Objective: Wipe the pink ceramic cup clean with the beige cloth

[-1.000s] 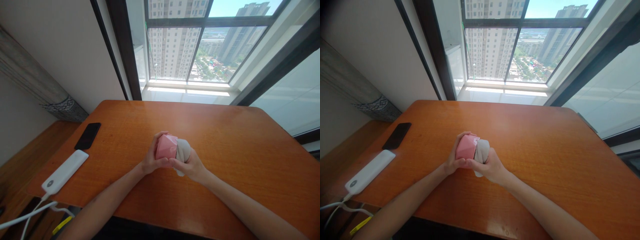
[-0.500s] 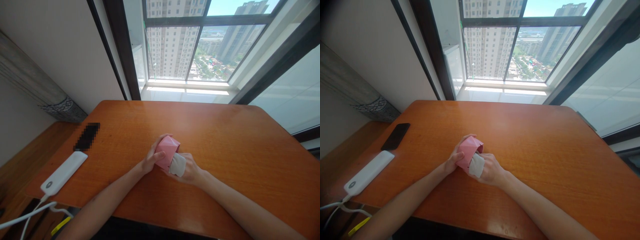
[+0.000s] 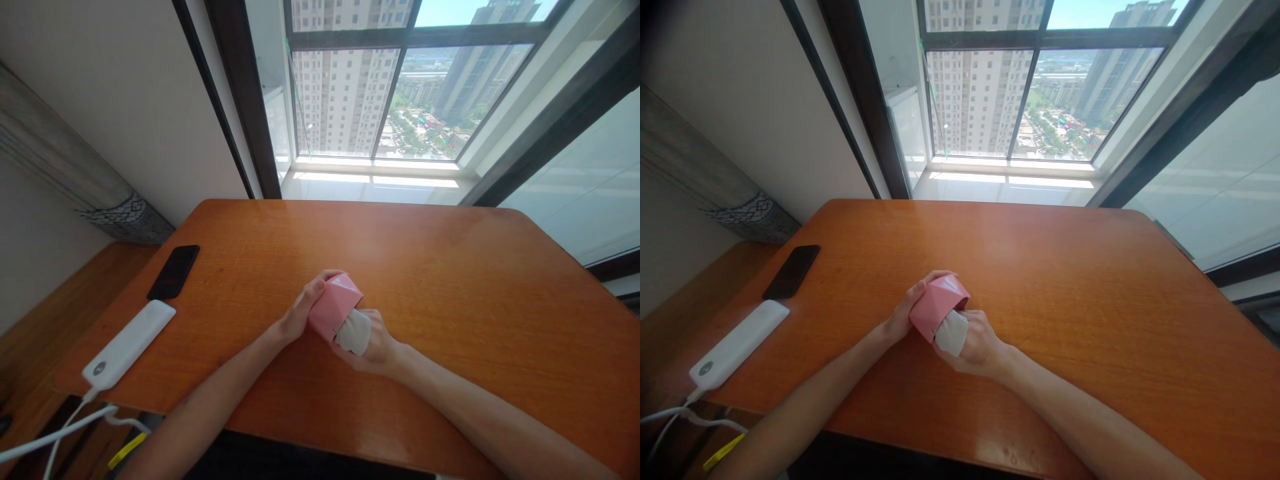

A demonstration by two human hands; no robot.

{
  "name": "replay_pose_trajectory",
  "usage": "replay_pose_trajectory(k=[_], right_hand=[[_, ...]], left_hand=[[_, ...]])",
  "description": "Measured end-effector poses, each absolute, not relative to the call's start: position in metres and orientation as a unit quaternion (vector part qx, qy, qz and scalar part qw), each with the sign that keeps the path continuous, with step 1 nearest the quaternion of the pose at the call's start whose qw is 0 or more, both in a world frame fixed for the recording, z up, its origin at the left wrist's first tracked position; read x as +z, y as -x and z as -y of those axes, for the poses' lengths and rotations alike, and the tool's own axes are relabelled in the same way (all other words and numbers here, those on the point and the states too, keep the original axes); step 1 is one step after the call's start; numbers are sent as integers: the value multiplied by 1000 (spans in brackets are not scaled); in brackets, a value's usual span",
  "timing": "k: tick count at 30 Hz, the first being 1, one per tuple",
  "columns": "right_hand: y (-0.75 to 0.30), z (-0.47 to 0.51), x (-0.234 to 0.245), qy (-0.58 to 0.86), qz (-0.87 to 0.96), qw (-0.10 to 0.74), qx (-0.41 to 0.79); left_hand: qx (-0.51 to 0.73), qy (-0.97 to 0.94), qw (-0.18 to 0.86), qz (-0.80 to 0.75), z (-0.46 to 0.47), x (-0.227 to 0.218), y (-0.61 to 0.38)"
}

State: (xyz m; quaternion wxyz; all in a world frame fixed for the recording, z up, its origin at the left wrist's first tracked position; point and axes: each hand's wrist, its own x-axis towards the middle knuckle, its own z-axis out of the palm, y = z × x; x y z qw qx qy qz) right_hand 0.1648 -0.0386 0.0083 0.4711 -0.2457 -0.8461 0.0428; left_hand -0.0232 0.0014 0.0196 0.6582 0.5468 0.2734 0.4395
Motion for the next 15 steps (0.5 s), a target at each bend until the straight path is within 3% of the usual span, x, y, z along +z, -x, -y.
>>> replay_pose_trajectory(k=[2,5,9,15], right_hand=[[-161,43,11,304,797,501,145],[-158,46,21,418,626,527,394],[-161,33,32,393,371,499,678],[-171,15,28,343,254,462,777]], left_hand=[[445,-579,626,-275,-1,21,27],[458,-667,530,-254,-3,21,34],[423,-804,352,-227,-11,18,41],[358,-870,253,-227,-18,15,44]])
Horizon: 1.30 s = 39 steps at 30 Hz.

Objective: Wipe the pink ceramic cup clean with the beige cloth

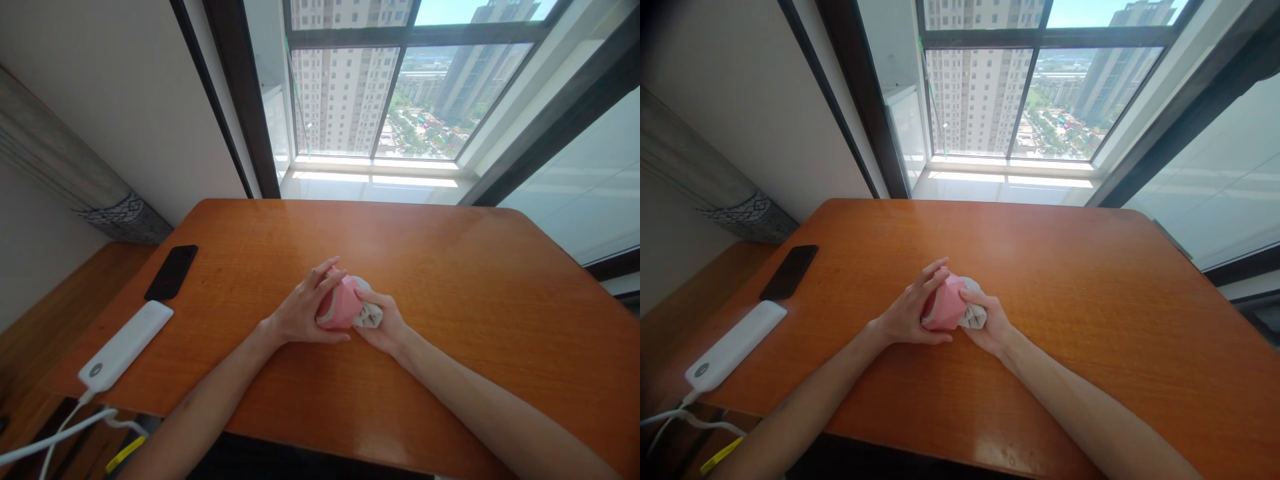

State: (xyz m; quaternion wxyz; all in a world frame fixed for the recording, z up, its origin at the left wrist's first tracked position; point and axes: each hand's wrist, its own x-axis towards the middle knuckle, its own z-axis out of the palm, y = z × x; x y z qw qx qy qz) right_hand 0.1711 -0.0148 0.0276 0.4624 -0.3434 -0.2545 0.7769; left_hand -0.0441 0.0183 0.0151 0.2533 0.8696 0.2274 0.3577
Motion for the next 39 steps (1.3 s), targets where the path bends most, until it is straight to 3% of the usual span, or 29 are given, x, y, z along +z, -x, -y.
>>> replay_pose_trajectory(k=[5,11,16,23,34,39], right_hand=[[-174,17,25,317,199,457,807],[-177,16,23,280,180,426,842],[-177,16,21,281,190,434,835],[-171,20,27,308,243,463,795],[-169,27,30,361,284,487,743],[-171,34,29,376,412,463,688]], left_hand=[[341,-909,176,-165,-27,11,51],[310,-944,-1,-114,-30,16,58],[353,-927,-39,-117,-26,20,53],[381,-911,37,-150,-23,17,50],[386,-849,254,-255,-12,24,40],[368,-791,394,-290,-9,20,39]])
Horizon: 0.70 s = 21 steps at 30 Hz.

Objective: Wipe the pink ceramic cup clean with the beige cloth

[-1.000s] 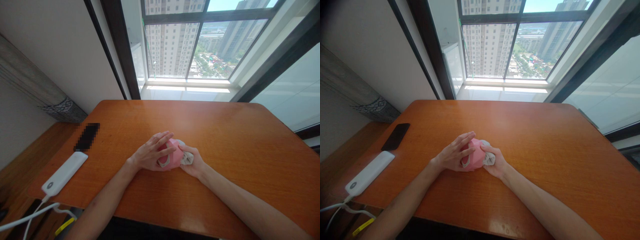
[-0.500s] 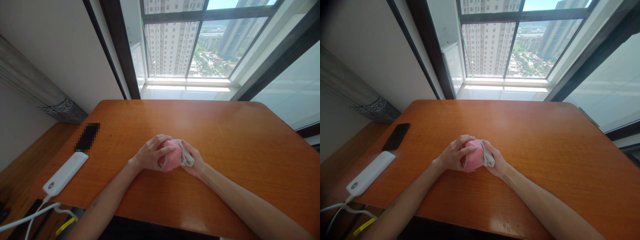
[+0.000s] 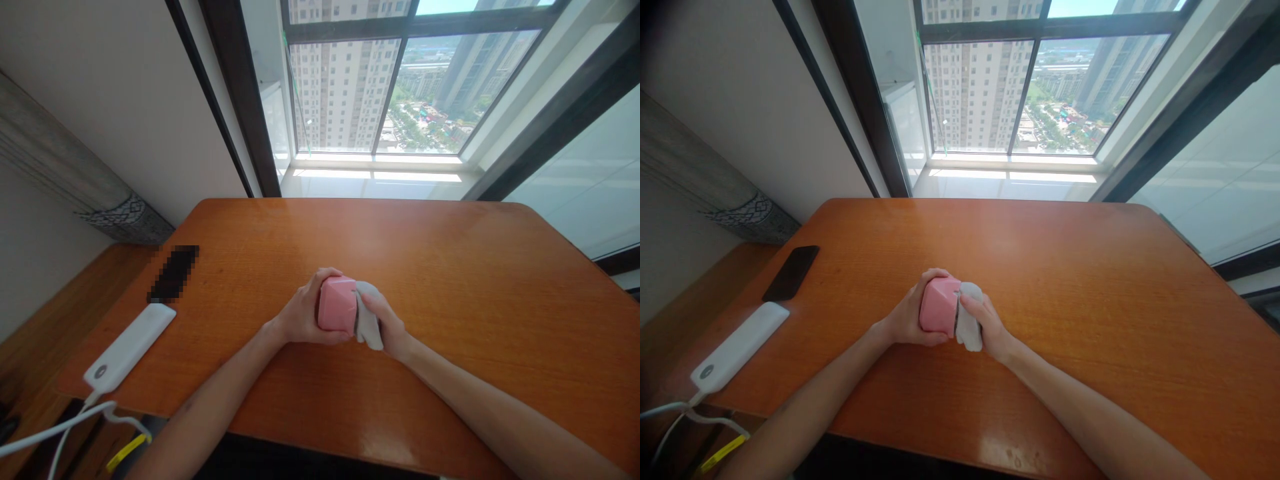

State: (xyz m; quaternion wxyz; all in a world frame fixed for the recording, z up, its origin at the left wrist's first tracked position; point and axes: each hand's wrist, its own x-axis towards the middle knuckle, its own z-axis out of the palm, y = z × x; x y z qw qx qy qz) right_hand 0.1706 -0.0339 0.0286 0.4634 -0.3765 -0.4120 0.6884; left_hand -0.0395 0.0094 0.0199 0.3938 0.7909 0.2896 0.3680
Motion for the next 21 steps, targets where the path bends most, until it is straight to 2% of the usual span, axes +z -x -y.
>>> replay_pose_trajectory(k=[5,9,14,17,21], right_hand=[[-174,37,32,337,602,465,554],[-175,35,35,264,750,454,402],[-171,34,32,187,853,444,197],[-170,37,29,215,869,410,174],[-166,41,25,314,834,393,228]], left_hand=[[375,-707,549,-242,-8,17,39],[350,-634,657,-208,-7,19,37],[308,-594,718,-190,-9,30,36],[304,-599,716,-193,-11,33,37],[310,-598,712,-196,-10,26,38]])
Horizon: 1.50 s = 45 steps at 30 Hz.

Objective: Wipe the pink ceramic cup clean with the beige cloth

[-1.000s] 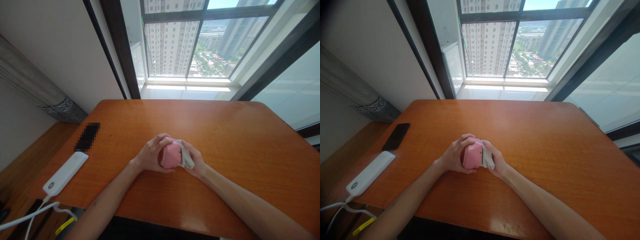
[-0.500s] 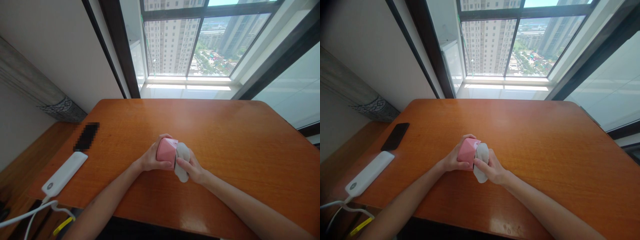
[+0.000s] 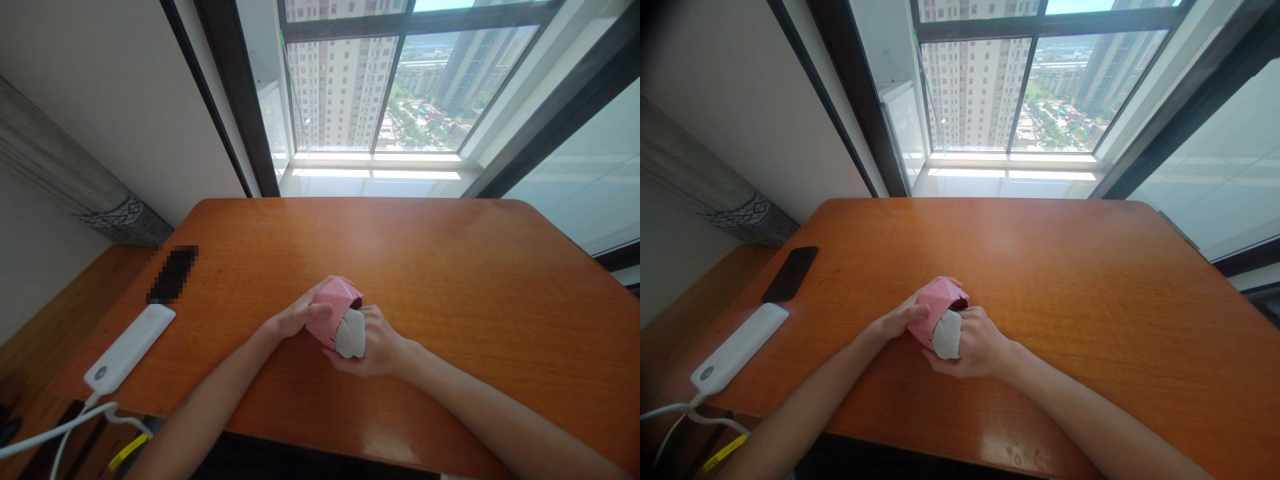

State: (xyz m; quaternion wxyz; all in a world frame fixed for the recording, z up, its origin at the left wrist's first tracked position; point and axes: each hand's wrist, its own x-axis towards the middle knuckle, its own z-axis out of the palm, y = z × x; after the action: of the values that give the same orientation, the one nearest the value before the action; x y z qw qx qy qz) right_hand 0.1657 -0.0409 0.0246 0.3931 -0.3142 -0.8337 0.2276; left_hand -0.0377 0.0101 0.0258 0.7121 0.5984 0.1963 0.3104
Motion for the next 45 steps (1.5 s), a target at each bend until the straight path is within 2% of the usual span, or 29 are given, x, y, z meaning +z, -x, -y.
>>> replay_pose_trajectory(k=[5,9,15,22,27,35,45], right_hand=[[-160,42,23,377,722,484,319],[-161,42,30,435,565,540,446],[-160,36,39,439,402,525,608],[-153,28,52,377,223,527,728],[-156,20,48,368,129,510,767],[-154,20,48,365,123,515,766],[-157,26,47,404,298,522,690]], left_hand=[[321,-578,724,-196,-7,18,39],[313,-594,714,-198,-9,14,39],[319,-574,723,-214,-11,3,35],[325,-576,716,-226,-13,5,35],[351,-604,677,-231,-16,1,33],[336,-618,665,-253,-11,5,31],[339,-655,631,-242,-14,9,32]])
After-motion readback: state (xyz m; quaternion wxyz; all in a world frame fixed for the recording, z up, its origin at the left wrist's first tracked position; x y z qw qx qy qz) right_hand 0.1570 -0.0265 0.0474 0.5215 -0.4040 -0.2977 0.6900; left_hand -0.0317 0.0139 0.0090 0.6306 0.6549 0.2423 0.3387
